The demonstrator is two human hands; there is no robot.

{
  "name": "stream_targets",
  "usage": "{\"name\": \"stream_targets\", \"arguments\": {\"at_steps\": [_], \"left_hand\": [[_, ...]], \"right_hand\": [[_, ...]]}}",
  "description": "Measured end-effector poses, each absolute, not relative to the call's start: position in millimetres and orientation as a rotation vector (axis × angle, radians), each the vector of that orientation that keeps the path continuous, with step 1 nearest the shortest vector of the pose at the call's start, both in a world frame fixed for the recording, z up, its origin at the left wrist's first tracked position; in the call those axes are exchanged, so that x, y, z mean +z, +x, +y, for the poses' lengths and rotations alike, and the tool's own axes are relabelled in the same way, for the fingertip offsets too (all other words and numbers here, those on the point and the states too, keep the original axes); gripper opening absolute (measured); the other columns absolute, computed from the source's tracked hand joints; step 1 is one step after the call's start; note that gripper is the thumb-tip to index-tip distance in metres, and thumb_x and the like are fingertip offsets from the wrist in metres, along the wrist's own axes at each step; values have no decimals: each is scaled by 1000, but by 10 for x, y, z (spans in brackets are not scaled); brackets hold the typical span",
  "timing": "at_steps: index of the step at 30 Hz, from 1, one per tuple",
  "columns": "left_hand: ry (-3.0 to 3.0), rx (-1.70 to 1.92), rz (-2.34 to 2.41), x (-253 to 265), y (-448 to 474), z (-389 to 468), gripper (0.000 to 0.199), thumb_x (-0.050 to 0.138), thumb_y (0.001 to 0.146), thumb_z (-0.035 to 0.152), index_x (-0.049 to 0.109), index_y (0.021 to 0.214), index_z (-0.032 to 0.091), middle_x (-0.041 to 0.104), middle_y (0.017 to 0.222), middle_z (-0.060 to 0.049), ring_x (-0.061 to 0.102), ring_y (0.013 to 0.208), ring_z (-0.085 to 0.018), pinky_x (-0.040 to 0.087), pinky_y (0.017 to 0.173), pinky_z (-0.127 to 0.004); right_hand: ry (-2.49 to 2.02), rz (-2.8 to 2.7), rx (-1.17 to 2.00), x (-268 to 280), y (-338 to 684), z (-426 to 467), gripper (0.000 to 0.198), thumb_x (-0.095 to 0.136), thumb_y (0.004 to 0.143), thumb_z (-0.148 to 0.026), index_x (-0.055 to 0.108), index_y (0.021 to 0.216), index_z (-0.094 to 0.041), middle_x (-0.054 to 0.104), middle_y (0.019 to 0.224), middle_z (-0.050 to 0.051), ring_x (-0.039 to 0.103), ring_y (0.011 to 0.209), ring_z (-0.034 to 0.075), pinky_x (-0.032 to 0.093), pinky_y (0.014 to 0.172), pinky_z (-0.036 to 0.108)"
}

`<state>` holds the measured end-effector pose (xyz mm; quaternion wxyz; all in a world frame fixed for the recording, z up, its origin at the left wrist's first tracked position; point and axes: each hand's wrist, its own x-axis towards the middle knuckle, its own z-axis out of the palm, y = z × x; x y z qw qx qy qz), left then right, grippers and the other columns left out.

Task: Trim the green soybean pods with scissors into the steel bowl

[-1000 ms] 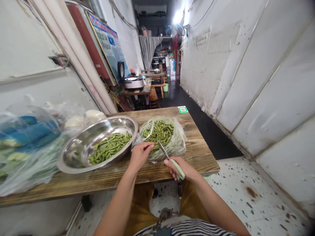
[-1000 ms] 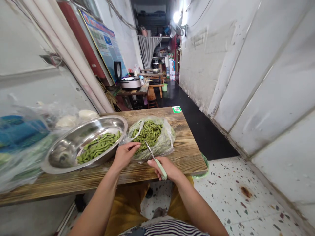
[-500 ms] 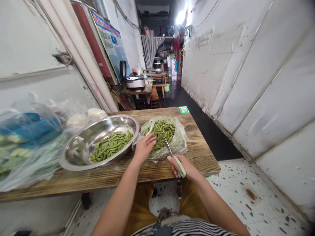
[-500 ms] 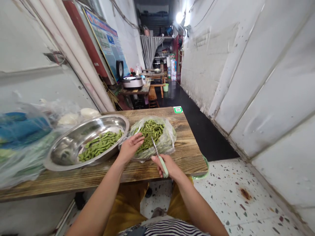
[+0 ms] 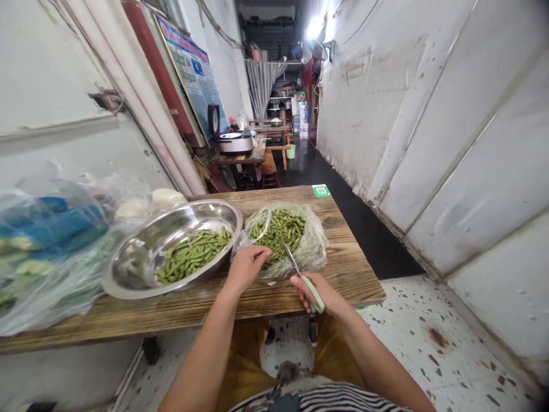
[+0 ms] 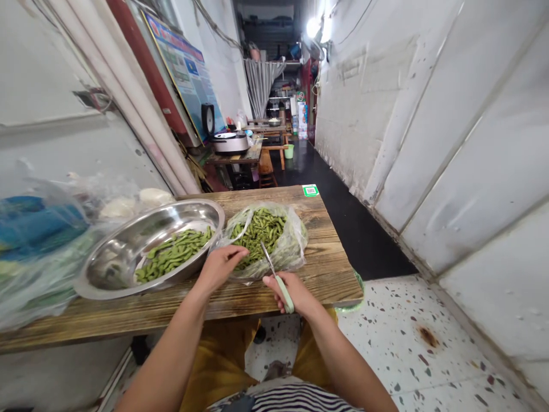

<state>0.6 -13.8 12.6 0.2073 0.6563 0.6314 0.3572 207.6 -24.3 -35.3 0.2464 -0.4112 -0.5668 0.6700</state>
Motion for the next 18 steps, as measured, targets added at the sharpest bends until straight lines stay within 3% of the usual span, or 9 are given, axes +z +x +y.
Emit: {"name": "stream_targets", "arguments": {"at_steps": [3, 6, 10, 18], "left_hand": [[1377, 1252, 1505, 132, 90, -105, 32, 53, 81, 47, 64, 87, 18, 70, 82, -5, 66, 73, -19, 51, 63, -30], [1058, 1278, 1364, 88, 165, -76, 35, 59, 77, 46, 61, 95, 16, 66, 67, -1, 63, 54, -15, 46, 47, -23], [954, 1278, 1275, 13, 178, -68, 42, 71, 67, 33, 62, 103, 13, 67, 71, -2, 64, 58, -12, 52, 58, -25], [1262, 1117, 1409, 66, 191, -111, 29, 69, 68, 42, 69, 69, 13, 64, 52, -2, 54, 44, -11, 45, 46, -23]], "right_hand": [[-1114, -1548, 1819, -376, 2068, -244, 46, 56, 76, -64, 48, 77, -19, 46, 51, -8, 43, 34, 6, 37, 29, 17], [-1102, -1553, 1818, -375, 2065, -251, 46, 55, 76, -64, 49, 78, -19, 46, 51, -8, 44, 35, 7, 38, 30, 17], [-1074, -1559, 1820, -370, 2074, -257, 46, 55, 77, -64, 51, 82, -18, 47, 54, -7, 44, 36, 7, 38, 31, 17], [-1064, -1673, 1766, -327, 2071, -261, 43, 54, 79, -61, 53, 85, -18, 46, 53, -8, 43, 36, 6, 35, 32, 16]]}}
